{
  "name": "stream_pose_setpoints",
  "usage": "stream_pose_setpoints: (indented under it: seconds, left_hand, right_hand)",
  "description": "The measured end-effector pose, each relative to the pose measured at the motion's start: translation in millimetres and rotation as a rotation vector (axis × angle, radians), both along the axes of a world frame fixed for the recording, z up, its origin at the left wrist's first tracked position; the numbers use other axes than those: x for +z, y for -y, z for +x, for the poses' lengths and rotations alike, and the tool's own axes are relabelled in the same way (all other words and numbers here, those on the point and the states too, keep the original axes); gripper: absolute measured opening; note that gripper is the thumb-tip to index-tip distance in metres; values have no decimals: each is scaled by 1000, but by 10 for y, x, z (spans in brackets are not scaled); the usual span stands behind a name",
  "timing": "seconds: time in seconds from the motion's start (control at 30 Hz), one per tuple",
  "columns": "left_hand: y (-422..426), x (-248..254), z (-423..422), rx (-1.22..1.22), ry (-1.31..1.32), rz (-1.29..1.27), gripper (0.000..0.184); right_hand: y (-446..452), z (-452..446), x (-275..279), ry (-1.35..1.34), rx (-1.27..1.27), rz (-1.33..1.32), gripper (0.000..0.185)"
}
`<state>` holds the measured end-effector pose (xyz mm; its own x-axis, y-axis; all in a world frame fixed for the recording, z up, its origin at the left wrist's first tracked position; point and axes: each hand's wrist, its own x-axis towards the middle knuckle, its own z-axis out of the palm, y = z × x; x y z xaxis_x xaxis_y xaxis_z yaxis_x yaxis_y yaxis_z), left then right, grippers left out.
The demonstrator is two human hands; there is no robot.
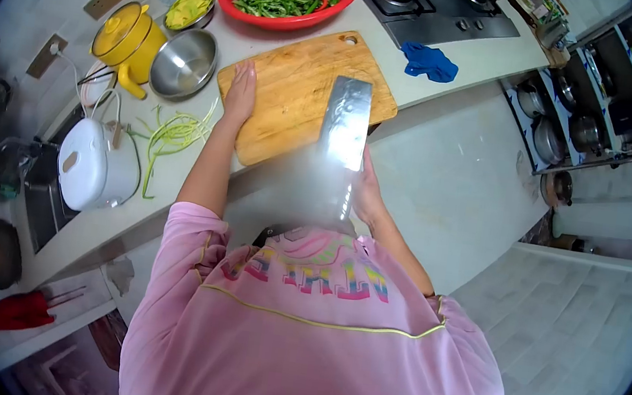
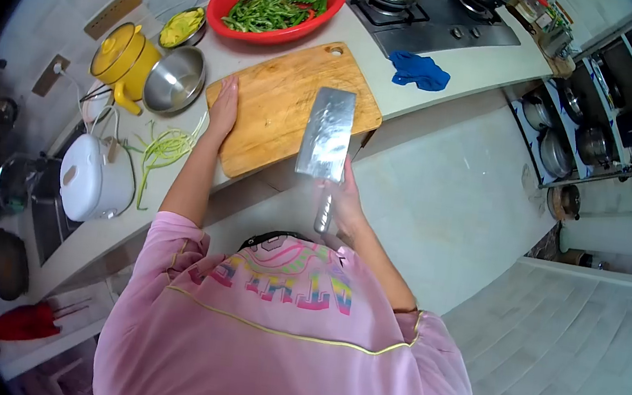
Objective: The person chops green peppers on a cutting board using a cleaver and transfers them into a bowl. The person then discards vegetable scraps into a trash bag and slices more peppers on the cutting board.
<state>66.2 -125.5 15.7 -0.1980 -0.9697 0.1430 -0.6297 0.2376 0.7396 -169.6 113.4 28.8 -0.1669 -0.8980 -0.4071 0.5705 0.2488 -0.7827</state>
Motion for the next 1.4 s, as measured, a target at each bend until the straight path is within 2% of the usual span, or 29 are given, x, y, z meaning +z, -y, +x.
stream_pose_setpoints:
  seconds: [0.17,0.27,0.53,0.63,0.73,0.9,0.97,1.07,1.2,1.3,1.4]
  left_hand:
    - [353,-78,27,-159,157,-48,57]
    - [342,-150,-5,-151,156,-10,56]
    - [-450,-80,-300,-70,68,-86,55]
    - [-535,-91,-325,-25,19,-91,55]
    - [-527,-130,-308,22,-67,-64,55]
    - [-502,-88,-279,87,-247,-13,59]
    - [-500,-62,-273,98,-278,-7,62]
    - [-484,-46,-267,109,-286,-15,68]
    - [-561,66,-267,53,-116,-86,79]
    - [-781,219,-324,-104,235,-119,88]
    - [-926,231,-432,-288,495,-88,113]
  right_hand:
    - [-123,61,1,-296,-1,25,66]
    - [-138,93,-5,-393,-18,68,66]
    - [424,-338,37,-330,-104,49,66]
    - [748,-660,107,-305,-7,57,67]
    - [944,-738,214,-411,144,84,67]
    - [880,-556,147,-467,321,64,65]
    - [754,-424,-51,-502,310,-6,64]
    - [524,-258,-36,-462,313,3,64]
    - [253,-137,-7,-370,199,12,64]
    - [69,-115,25,-335,54,36,64]
    - [-64,-52,103,-265,-29,89,64]
